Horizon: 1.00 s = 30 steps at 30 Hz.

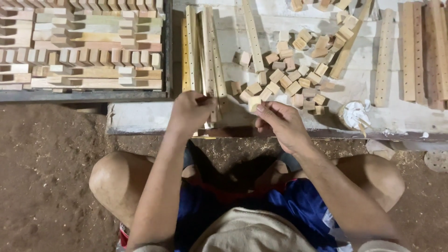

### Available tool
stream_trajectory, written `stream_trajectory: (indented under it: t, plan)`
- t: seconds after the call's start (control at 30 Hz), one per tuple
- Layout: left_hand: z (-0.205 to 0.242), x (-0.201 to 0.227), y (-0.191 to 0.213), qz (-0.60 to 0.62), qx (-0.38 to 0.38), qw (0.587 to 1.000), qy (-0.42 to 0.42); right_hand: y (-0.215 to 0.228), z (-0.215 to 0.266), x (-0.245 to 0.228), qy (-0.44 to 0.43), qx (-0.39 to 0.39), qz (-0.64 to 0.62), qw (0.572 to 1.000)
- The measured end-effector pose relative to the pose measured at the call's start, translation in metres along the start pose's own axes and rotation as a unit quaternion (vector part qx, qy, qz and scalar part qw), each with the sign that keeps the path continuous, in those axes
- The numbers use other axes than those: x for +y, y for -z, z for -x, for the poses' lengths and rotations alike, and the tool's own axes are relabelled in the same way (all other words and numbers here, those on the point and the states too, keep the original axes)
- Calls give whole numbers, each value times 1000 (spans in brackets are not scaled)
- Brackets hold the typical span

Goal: The person sits on the floor and repeatedly applies glue to small wooden blocks using a stick, then inserts them into slots on longer wooden strips. The person places the assembled pieces into a tray and continues the cycle.

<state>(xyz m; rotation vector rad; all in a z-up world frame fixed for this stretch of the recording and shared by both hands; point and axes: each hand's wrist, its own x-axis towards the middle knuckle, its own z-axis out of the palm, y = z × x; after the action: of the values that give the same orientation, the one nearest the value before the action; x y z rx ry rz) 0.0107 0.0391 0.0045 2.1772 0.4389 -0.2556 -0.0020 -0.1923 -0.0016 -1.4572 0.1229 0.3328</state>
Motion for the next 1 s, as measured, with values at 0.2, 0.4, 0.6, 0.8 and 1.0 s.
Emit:
stream_trajectory:
  t: [0.2,0.4,0.6,0.8,1.0]
  plan:
    - [47,29,-11,366,-172,914,-41,-22,-5,-12,-44,212,0,976]
    - [48,36,-56,301,-196,913,-194,-21,17,-24,5,158,200,967]
    - [74,89,-24,252,-127,944,-173,8,11,14,151,160,246,944]
    - [59,72,-40,346,-100,917,-173,21,26,1,69,187,294,935]
    - [56,80,-33,421,-100,893,-121,53,43,-9,196,243,366,877]
